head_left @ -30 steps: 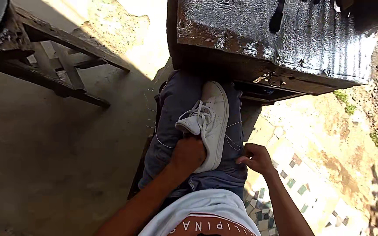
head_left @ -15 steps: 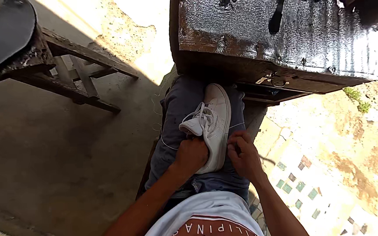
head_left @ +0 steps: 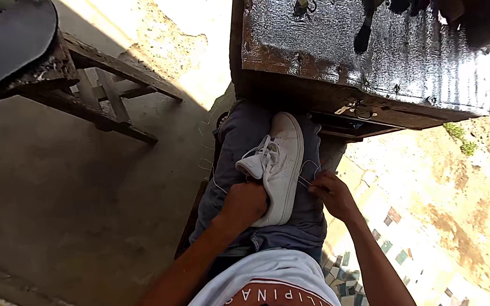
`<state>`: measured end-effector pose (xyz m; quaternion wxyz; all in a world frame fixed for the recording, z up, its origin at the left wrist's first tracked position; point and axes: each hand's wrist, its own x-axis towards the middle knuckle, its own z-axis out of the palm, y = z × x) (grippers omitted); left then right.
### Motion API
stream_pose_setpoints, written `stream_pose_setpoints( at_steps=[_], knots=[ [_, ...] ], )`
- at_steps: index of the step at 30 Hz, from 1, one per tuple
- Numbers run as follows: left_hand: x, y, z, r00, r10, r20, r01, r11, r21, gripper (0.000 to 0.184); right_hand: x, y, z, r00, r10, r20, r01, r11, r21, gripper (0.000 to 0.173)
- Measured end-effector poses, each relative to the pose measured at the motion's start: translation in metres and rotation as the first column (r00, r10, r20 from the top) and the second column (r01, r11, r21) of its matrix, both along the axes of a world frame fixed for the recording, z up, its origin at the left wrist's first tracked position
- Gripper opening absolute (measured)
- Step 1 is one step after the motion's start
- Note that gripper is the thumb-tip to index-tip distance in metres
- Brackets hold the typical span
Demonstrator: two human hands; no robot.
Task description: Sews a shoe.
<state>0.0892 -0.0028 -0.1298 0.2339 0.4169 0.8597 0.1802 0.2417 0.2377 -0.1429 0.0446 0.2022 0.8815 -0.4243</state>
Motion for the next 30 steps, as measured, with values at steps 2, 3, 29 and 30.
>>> stream_pose_setpoints(
  at_steps=[2,3,29,30],
  knots=[
    [-0.004,-0.031,-0.002,0.995,0.097,-0.025,-0.094,0.991,0.091,0.022,0.060,0.029,-0.009,0.991,-0.111,0.073,0.110,0.994,0.019,0.023],
    [-0.009,-0.053,-0.004,0.988,0.148,-0.032,-0.145,0.986,0.083,0.024,0.096,0.047,-0.017,0.970,-0.199,0.137,0.190,0.979,0.073,0.024],
    [-0.002,-0.047,-0.006,0.999,0.045,0.016,-0.047,0.955,0.294,0.034,-0.007,-0.043,0.029,0.813,-0.555,-0.174,0.103,0.431,-0.896,0.018],
    [-0.003,-0.043,-0.006,0.999,0.031,-0.037,-0.019,0.959,0.283,0.033,-0.009,-0.041,0.030,0.804,-0.566,-0.185,0.176,0.523,-0.834,0.016]
  ],
)
